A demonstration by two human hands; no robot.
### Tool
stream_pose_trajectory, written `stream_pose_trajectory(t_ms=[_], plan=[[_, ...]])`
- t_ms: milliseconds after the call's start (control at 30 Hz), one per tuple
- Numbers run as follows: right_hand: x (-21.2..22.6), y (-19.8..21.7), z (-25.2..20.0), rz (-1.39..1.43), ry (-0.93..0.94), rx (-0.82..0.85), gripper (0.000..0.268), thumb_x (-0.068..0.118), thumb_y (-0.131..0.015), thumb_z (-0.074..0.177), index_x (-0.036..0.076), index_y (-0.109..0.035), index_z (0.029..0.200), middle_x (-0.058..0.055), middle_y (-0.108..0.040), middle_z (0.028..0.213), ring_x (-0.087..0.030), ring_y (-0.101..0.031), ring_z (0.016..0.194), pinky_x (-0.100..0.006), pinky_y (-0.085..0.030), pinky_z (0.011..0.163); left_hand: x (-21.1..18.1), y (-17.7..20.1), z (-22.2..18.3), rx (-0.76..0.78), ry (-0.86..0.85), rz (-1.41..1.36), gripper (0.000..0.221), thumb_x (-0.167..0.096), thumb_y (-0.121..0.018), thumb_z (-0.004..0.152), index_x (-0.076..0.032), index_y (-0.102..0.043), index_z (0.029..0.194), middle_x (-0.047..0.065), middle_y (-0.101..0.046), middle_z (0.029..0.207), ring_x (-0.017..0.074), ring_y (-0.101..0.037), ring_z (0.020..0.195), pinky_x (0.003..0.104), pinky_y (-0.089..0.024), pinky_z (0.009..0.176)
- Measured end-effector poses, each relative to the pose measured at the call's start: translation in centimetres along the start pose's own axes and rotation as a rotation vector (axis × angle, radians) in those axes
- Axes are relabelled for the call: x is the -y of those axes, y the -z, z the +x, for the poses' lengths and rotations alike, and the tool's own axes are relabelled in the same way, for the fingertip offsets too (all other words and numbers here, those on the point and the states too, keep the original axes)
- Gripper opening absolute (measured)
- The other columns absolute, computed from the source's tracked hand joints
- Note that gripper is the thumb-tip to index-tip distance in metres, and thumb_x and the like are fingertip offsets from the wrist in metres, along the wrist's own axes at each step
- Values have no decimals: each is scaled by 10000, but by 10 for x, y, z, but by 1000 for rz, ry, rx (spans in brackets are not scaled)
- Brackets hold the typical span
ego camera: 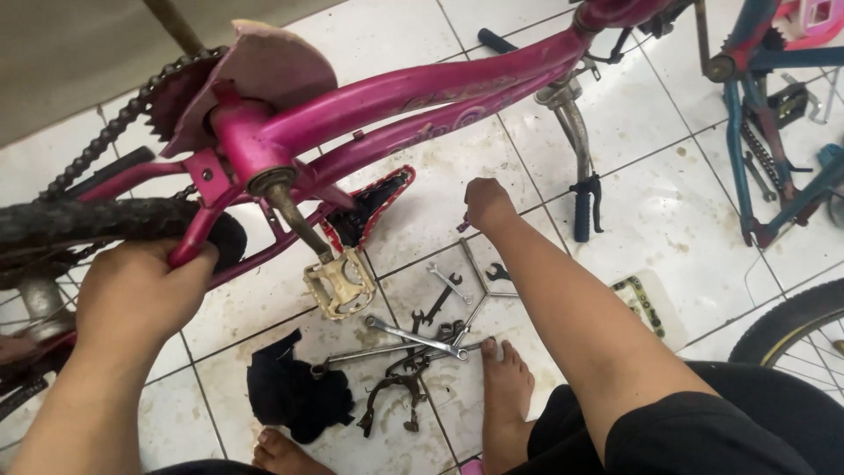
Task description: Removing the rear brake assembly from a pink bicycle using hand tools.
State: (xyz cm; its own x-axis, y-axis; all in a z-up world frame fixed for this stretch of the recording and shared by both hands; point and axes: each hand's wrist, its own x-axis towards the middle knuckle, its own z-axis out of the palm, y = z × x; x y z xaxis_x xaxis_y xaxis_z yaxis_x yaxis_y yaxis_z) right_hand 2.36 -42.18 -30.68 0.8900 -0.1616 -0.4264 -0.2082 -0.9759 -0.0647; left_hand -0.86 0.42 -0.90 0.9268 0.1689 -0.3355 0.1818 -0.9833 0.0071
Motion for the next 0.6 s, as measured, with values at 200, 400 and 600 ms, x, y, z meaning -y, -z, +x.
stream_pose_trajectory(t_ms=[200,400,600], plan=[[49,-5,-7,279,102,180,306,111,-667,769,191,-829,1016,-59,-780,936,-215,-727,898,-324,-579,888,6,-23,2,-214,-83,21,330,-438,-594,926,-202,-825,937,141,-769,811,406,-708,770,475,-538,675],[103,7,-42,543,78,704,430,29,-694,784,65,-787,1203,-71,-751,893,-121,-658,692,-226,-545,662,3,-28,3,-423,-161,-9,339,-440,-609,947,-182,-802,841,127,-736,737,401,-675,655,475,-519,591],[147,-19,-33,584,17,651,588,20,-720,868,-50,-547,1426,-298,-669,1220,-375,-741,1002,-432,-679,818,2,-16,-1,-254,-140,-195,254,-365,-619,828,-170,-781,809,106,-695,656,392,-725,795,470,-542,745]])
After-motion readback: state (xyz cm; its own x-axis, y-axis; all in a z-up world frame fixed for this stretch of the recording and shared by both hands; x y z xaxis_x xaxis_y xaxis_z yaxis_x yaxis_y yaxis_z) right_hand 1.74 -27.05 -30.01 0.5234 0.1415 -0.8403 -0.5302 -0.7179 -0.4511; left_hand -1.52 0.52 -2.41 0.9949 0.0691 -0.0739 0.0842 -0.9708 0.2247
